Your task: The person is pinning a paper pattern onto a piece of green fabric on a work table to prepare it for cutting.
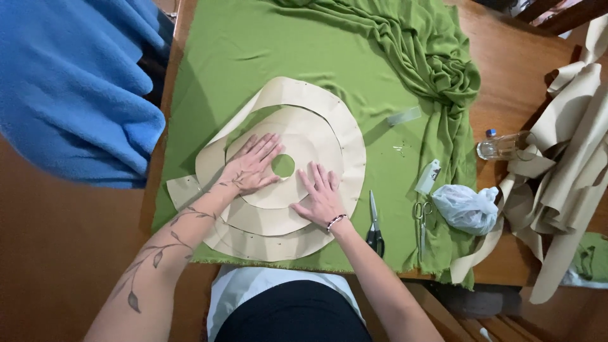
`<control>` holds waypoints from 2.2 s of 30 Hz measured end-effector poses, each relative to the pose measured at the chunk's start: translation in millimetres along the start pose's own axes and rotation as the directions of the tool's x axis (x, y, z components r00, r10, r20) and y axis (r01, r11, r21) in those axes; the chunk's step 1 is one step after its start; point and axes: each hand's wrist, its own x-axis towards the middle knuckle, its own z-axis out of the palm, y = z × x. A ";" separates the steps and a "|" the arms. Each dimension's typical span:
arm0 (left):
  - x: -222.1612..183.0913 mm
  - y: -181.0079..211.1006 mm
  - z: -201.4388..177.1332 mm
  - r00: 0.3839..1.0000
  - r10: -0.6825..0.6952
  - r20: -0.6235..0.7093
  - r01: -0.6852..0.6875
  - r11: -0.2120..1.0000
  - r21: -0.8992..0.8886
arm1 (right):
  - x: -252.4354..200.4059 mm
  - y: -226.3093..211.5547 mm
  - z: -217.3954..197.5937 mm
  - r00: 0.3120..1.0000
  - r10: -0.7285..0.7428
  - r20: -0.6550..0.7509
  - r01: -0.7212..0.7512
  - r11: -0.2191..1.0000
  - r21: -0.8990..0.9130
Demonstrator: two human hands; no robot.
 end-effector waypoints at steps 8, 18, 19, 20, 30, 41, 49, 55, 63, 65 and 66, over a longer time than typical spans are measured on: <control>0.7 6.6 -9.4 0.995 -0.063 0.081 0.056 0.995 0.084 | 1.3 3.5 -2.8 0.991 -0.008 0.133 0.012 1.000 -0.029; -26.2 20.3 -16.9 0.966 -0.208 0.153 0.191 0.974 0.119 | 0.4 5.5 7.0 0.997 -0.014 0.079 0.019 0.998 -0.063; -30.8 20.5 -16.9 0.966 -0.209 0.154 0.192 0.974 0.117 | 1.5 7.3 7.0 0.997 -0.015 0.082 0.020 0.998 -0.063; -39.1 21.9 -17.3 0.966 -0.218 0.141 0.207 0.974 0.090 | 1.2 7.0 8.0 0.997 -0.021 0.070 0.026 0.997 -0.073; -119.3 41.6 -34.5 0.921 -0.389 0.012 0.389 0.921 0.008 | -0.1 4.3 15.7 0.999 -0.030 0.011 0.031 0.996 -0.082; -136.3 39.9 -19.3 0.909 -0.411 -0.076 0.417 0.904 0.096 | -1.0 -5.5 14.1 1.000 0.019 0.025 -0.019 1.000 -0.020; -131.6 38.5 -26.2 0.913 -0.403 -0.065 0.407 0.910 0.082 | 17.6 -20.9 -9.6 0.973 0.228 0.027 -0.229 0.956 0.184; -131.9 39.1 -22.6 0.920 -0.371 -0.131 0.387 0.913 0.131 | 67.3 17.7 -15.7 0.930 0.363 0.056 -0.366 0.898 0.245; -82.2 34.9 -44.1 0.822 -0.474 -0.314 0.411 0.877 -0.248 | 146.7 63.1 3.2 0.897 0.103 -0.430 -0.064 0.993 0.104; -47.3 28.3 -47.5 0.812 -0.493 -0.313 0.406 0.861 -0.306 | 153.2 74.0 10.8 0.897 0.095 -0.432 -0.051 0.992 0.113; -24.7 22.9 -48.5 0.803 -0.511 -0.307 0.395 0.842 -0.367 | 158.0 83.4 12.9 0.898 0.090 -0.431 -0.043 0.992 0.119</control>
